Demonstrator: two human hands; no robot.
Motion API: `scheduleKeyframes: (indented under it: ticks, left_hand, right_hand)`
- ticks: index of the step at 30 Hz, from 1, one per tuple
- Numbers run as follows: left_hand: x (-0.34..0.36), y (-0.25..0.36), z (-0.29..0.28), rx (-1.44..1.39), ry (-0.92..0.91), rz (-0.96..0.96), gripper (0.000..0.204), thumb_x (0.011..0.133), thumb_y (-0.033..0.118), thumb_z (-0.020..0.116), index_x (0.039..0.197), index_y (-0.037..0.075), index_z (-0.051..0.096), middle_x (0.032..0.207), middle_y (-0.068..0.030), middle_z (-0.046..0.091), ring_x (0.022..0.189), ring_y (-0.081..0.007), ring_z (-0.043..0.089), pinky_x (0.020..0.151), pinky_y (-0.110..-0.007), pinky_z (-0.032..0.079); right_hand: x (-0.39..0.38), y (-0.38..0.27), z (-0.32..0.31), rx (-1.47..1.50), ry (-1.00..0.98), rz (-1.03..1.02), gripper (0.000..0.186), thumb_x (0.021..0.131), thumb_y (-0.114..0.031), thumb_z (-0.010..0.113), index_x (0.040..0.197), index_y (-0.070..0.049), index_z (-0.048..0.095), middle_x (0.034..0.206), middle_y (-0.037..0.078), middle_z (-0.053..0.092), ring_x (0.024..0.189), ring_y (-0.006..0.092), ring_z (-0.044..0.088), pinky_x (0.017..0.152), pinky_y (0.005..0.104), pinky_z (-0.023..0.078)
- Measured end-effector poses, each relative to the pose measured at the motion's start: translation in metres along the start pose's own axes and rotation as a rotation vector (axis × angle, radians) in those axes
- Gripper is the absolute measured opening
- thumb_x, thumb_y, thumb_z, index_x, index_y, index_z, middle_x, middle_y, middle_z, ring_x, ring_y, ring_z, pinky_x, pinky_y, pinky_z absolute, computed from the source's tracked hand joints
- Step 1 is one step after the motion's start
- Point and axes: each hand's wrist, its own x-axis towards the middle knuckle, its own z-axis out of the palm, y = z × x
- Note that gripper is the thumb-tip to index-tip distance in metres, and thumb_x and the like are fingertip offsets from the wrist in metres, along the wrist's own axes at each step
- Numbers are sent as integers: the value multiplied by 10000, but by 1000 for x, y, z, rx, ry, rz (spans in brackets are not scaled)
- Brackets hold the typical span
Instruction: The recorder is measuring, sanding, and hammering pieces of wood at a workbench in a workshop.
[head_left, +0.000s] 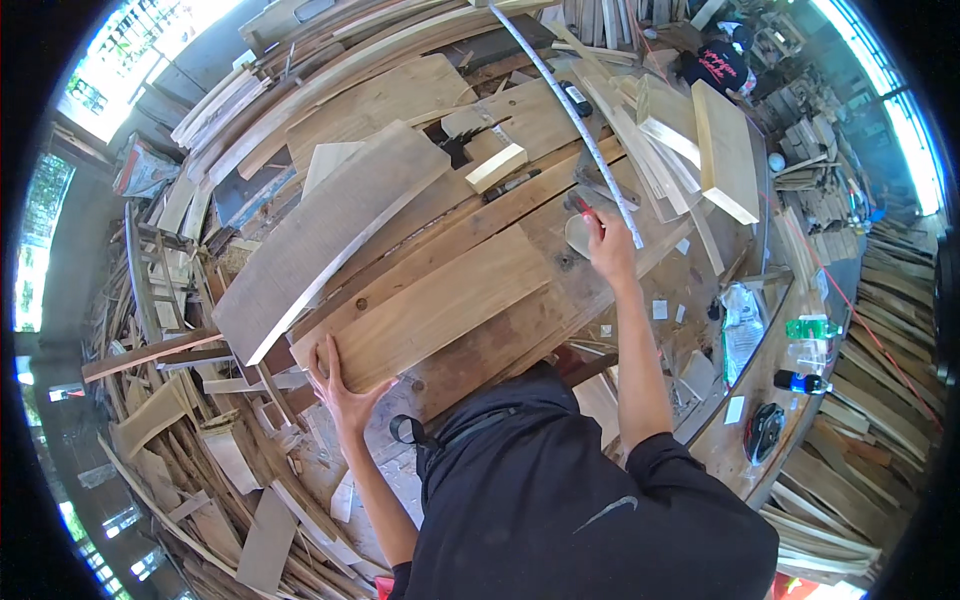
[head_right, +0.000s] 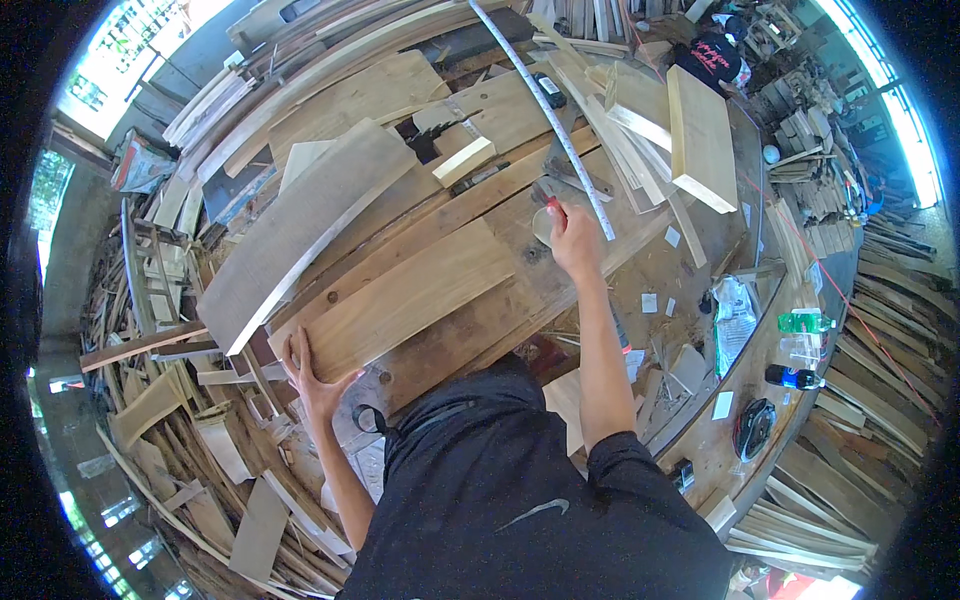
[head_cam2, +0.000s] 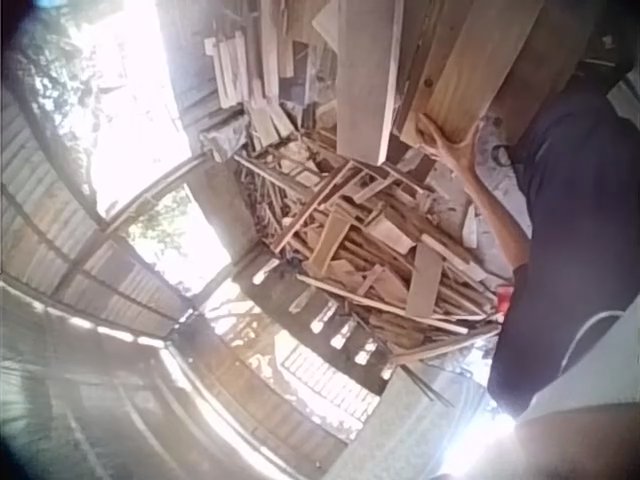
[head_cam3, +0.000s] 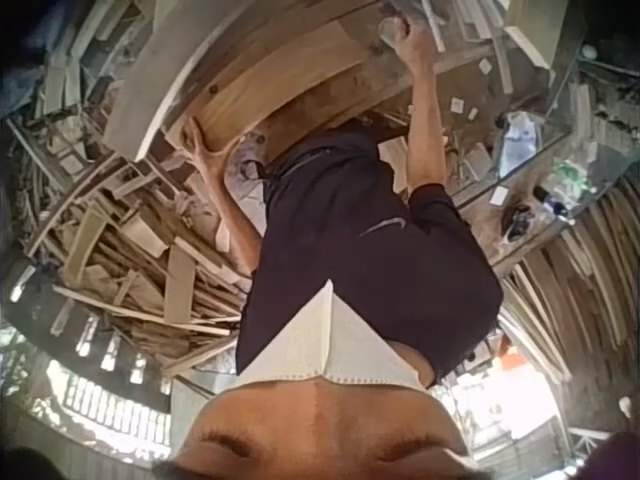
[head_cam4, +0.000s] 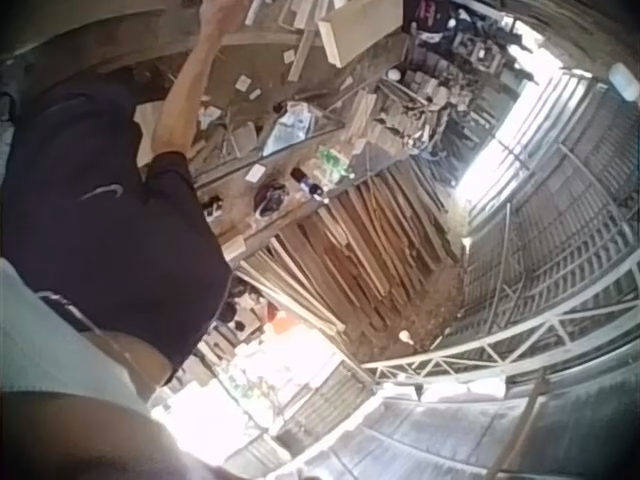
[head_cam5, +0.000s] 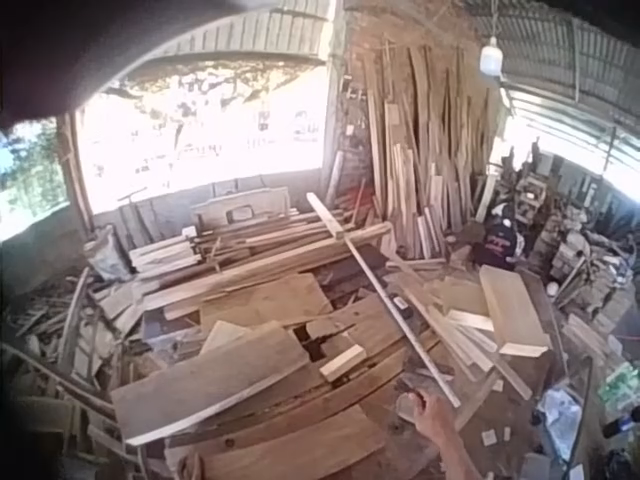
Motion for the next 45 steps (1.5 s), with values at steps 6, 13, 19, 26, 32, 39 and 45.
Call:
scheduleKeyframes:
  ticks: [6,13,19,26,32,39,45]
  left_hand:
    - [0,-2,1,22,4,10,1377,433,516,1038,1646,245,444,1662,-158,320,1540,-398,336,1241,-588,307]
    - [0,-1,0,7,-2,-12,1368,440,508,1038,1645,248,445,1667,-146,318,1543,-392,335,1245,-587,301]
    - [2,2,1,-7,-5,0,1377,436,516,1036,1648,251,438,1676,-124,309,1547,-380,335,1247,-601,290]
    - [-1,-2,2,-12,0,-13,1378,433,509,1037,1647,241,442,1679,-132,308,1552,-380,329,1243,-601,295]
    - [4,0,1,-20,-11,12,1370,444,502,1037,1647,228,441,1682,-140,303,1554,-380,325,1241,-609,287]
    - [1,2,-1,-4,-36,-43,1375,452,492,1038,1656,242,424,1699,-112,277,1565,-375,304,1251,-607,264]
    - [0,0,0,-13,-35,-25,1374,451,481,1037,1658,260,419,1705,-113,275,1563,-395,296,1251,-611,269]
  right_hand:
    - [20,0,12,29,-26,-71,301,1009,-247,707,1182,-6,754,1077,247,728,1003,420,707,884,469,553]
    - [30,6,40,-40,-26,-148,333,922,-165,787,1227,-34,755,1083,165,708,1017,369,691,905,441,549]
    - [20,22,47,-148,68,-195,339,944,-204,755,1268,-107,746,1167,114,692,1119,338,659,986,459,507]
    - [-22,11,23,15,107,-167,334,901,-247,810,1199,-108,744,1120,95,661,1108,322,636,998,453,496]
    - [-41,27,27,-49,100,-163,140,928,-164,767,1038,-78,758,1030,97,667,1033,328,662,915,444,531]
    - [-29,-50,1,242,301,-296,70,981,-72,719,994,-19,674,964,124,630,872,302,631,753,380,509]
    - [-77,-117,45,184,-247,-547,243,949,-261,771,1138,-114,732,1338,131,639,1302,345,592,1086,458,479]
